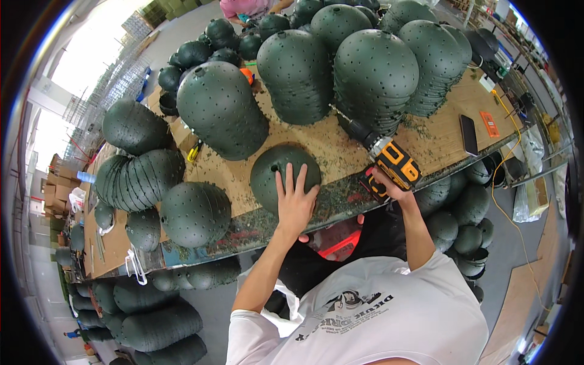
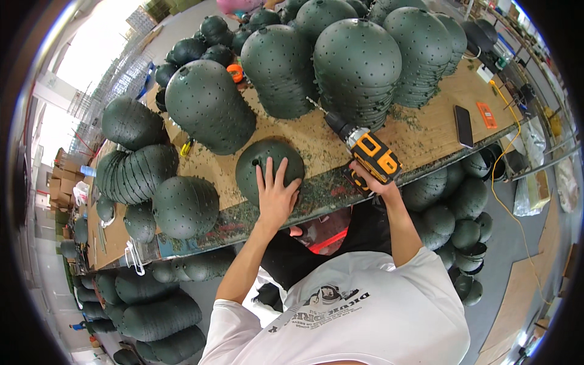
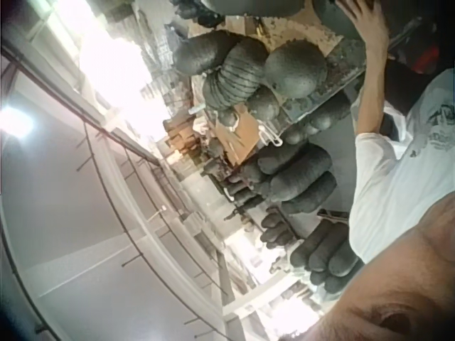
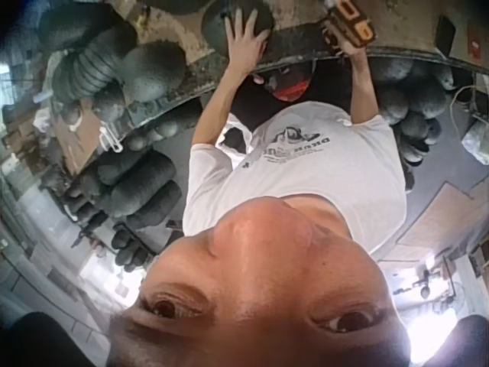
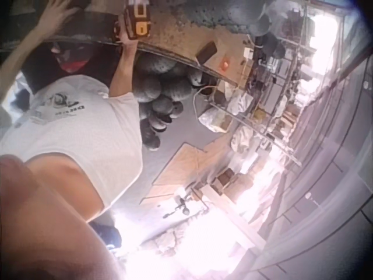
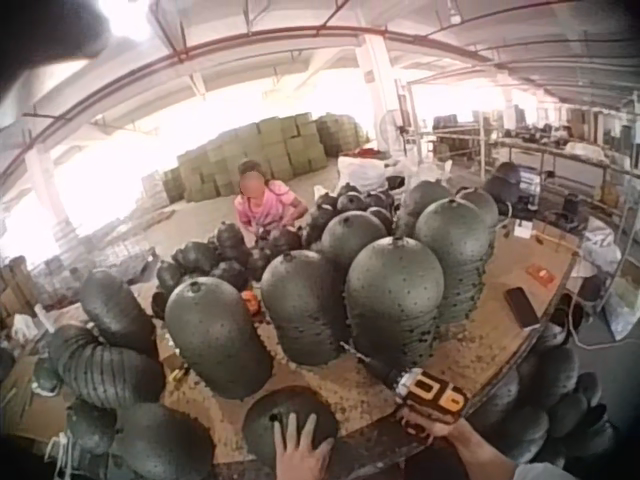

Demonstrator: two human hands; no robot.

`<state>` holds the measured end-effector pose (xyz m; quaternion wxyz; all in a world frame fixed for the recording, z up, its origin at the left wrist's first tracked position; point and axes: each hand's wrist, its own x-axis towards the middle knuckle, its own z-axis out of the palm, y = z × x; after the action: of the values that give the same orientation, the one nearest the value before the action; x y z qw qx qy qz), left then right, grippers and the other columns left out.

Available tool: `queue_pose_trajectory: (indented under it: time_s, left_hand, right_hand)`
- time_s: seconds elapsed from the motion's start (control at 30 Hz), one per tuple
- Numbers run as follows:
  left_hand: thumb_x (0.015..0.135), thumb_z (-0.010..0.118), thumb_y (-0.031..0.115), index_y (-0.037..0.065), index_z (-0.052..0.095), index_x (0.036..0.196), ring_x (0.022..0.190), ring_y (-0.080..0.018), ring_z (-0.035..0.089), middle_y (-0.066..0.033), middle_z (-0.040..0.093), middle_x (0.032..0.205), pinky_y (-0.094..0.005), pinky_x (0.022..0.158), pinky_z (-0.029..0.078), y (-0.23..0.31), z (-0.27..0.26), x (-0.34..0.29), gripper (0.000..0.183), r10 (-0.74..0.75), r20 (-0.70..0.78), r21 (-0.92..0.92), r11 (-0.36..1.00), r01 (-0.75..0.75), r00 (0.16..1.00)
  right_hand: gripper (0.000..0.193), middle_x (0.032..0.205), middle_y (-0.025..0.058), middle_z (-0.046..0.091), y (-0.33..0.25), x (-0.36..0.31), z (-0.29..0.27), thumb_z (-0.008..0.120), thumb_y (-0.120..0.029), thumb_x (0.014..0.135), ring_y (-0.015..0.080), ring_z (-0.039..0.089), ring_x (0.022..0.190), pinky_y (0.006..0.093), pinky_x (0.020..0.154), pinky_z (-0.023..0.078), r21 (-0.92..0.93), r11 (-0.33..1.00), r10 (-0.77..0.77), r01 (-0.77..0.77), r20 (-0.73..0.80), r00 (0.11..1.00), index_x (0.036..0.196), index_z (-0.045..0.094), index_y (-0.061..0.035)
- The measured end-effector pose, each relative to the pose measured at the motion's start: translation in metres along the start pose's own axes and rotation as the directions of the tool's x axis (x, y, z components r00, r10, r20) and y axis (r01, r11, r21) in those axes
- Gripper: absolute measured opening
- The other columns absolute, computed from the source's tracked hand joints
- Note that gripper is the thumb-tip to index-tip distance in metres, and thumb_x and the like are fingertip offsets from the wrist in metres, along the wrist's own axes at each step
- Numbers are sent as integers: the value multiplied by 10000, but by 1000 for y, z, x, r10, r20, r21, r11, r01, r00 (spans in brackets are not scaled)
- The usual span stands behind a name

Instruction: Using a power drill to create holes in green plastic dome-shaped components in a manufacturing setting.

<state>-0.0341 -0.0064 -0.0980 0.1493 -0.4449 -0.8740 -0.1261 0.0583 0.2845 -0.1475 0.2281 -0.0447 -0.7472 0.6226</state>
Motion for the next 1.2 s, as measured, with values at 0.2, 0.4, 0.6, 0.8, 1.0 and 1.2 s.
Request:
queue_pose_trajectory:
  time_s: [0.2, 0.4, 0.6, 0.8, 1.0, 1.2]
  left_hand:
    - [767, 751, 164, 143, 729, 864, 1407, -474, 316, -174, 466, 1456, -666, 1138, 202, -8, 12, -1, 102, 41, -90, -63, 997, -47, 995]
    - [783, 692, 151, 73, 672, 812, 1416, -436, 335, -198, 456, 1464, -623, 1152, 237, -13, 25, -10, 85, 137, -81, -25, 990, -139, 987]
    - [803, 670, 158, 71, 691, 867, 1407, -410, 353, -144, 510, 1417, -615, 1164, 235, -13, 24, -16, 110, 197, -50, -25, 980, -198, 979]
    - [777, 651, 162, 84, 694, 939, 1317, -342, 458, -80, 624, 1181, -602, 1169, 254, -12, 23, -19, 186, 279, -46, -43, 959, -280, 959]
    - [724, 721, 73, 98, 676, 938, 1042, -267, 586, -23, 651, 917, -540, 1112, 376, -8, 13, -7, 220, 209, -151, -141, 963, -231, 966]
    - [787, 722, 47, 87, 664, 899, 866, -272, 606, -59, 647, 840, -480, 946, 479, -18, -15, -9, 132, -155, -317, -316, 947, 50, 936]
  right_hand:
    - [253, 872, 56, 733, 11, -3, 2, 794, -25, 803, 140, 687, 738, 294, 666, 549, -119, 967, -236, 225, -92, 967, 1041, 712, -7]
    - [258, 933, 57, 738, 10, -5, 5, 808, -20, 783, 165, 701, 818, 304, 743, 556, -22, 999, -38, 36, -138, 990, 1027, 721, -17]
    - [268, 944, 67, 738, 3, -9, 5, 810, -17, 778, 171, 702, 827, 310, 745, 558, -138, 978, -174, 154, -142, 974, 1029, 718, -4]
    - [248, 942, 63, 739, -5, -7, 8, 801, -12, 789, 158, 700, 818, 311, 745, 563, -12, 989, -148, 148, -148, 978, 1023, 720, -11]
    - [247, 941, 65, 742, 6, -8, 7, 804, -6, 779, 169, 705, 823, 314, 749, 565, -125, 985, -138, 121, -137, 981, 1013, 724, -10]
    - [220, 932, 56, 744, -1, -5, 6, 802, -51, 807, 150, 701, 800, 302, 724, 556, -43, 990, -141, 136, -139, 980, 1011, 726, -21]
